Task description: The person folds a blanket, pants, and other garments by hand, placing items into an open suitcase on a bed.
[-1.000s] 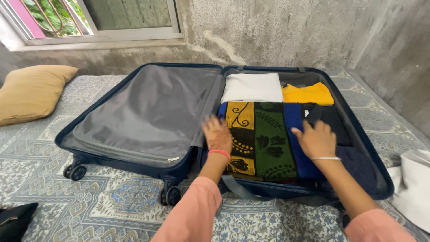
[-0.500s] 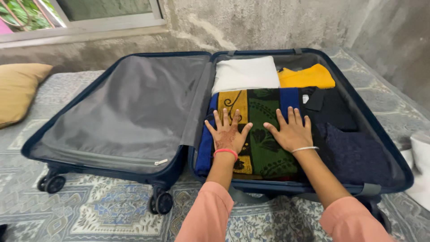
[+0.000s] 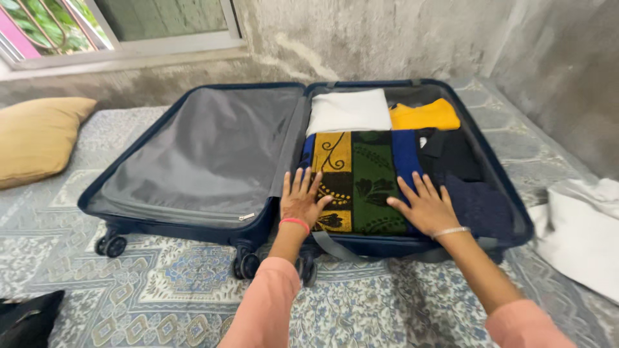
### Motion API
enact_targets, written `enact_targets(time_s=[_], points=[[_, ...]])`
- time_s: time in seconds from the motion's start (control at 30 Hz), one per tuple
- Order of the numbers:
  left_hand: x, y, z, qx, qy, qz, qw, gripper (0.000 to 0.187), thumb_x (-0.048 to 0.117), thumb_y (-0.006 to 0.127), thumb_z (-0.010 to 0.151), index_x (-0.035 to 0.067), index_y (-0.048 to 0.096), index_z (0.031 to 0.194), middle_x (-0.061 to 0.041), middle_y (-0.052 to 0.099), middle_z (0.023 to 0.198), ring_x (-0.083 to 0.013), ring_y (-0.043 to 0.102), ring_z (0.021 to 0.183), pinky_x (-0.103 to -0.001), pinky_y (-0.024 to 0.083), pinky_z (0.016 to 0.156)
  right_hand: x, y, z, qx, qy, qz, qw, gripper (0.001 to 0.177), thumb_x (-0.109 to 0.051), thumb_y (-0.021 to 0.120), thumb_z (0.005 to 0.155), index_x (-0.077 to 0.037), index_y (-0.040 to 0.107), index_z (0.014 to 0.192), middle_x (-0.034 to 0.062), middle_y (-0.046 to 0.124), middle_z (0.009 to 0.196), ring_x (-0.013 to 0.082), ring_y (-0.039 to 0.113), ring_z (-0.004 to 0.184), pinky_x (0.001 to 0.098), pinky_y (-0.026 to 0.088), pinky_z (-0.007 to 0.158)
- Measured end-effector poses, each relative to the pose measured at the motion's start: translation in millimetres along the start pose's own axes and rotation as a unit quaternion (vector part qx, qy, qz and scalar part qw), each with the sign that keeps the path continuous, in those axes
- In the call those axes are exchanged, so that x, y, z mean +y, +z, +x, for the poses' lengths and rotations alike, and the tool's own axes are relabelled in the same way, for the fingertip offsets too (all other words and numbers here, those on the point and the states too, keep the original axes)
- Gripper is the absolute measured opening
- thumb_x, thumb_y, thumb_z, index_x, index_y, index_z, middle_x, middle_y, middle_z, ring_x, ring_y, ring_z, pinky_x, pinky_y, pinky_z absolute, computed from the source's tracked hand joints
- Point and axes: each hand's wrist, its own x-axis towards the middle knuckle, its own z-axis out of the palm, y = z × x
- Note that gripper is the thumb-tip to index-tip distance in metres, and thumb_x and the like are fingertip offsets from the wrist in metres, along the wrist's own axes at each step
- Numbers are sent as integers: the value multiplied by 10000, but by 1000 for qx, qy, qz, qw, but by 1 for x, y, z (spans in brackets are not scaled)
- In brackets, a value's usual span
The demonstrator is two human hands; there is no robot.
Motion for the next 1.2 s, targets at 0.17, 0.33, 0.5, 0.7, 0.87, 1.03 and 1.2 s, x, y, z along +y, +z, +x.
enact_targets(time_s=[0.17,0.33,0.5,0.7,0.87,1.03,1.2], points=[[-14,-37,-34,-47,-29,117,992,668,546,430,979,179,407,1537,-82,359,1612,-273,251,1522,-530,54,1237,17,-14,-63,-30,42,13,999,854,-763,322,903,-332,167,1623,54,101,1713,298,96,1565,597,138,1206],[-18,-94,-83,-121,-49,-3,991,449,401,435,1071,190,619,1422,-41,620,1432,-241,499,1444,-453,248,1252,34,16,-99,102,21,-9,995,754,-670,241,1020,-257,206,1651,151,281,1669,348,242,1545,567,217,1225],[-10,-139,-103,-158,-58,-67,984,460,477,412,1022,214,707,1255,-24,650,1359,-244,456,1434,-527,71,1292,38,4,-128,33,8,-70,997,801,-707,270,976,-283,137,1642,111,175,1685,322,138,1557,583,162,1208],[50,-131,-101,-14,-18,3,1000,585,528,483,1012,68,626,1344,-115,581,1427,-298,396,1434,-544,102,1227,46,-24,-175,-56,36,-38,997,795,-702,323,963,-331,102,1630,8,3,1729,256,-6,1592,597,102,1231],[198,-116,-102,64,161,-124,977,583,442,585,979,79,556,1435,-115,500,1534,-292,337,1506,-531,180,1249,110,-3,-226,-37,62,-10,997,832,-680,439,931,-342,120,1621,-11,-27,1749,285,4,1590,594,141,1232],[357,-113,-136,-12,245,-242,939,580,409,606,948,108,546,1441,-120,458,1573,-306,290,1529,-534,188,1231,203,26,-286,-21,171,-6,985,869,-642,547,920,-347,135,1627,140,33,1715,354,45,1584,627,168,1205],[463,-83,-188,-97,225,-334,910,654,400,603,947,90,455,1503,-133,406,1599,-329,242,1539,-529,169,1217,279,44,-349,17,246,-15,969,831,-576,593,902,-319,238,1609,166,104,1706,366,93,1575,662,178,1174]])
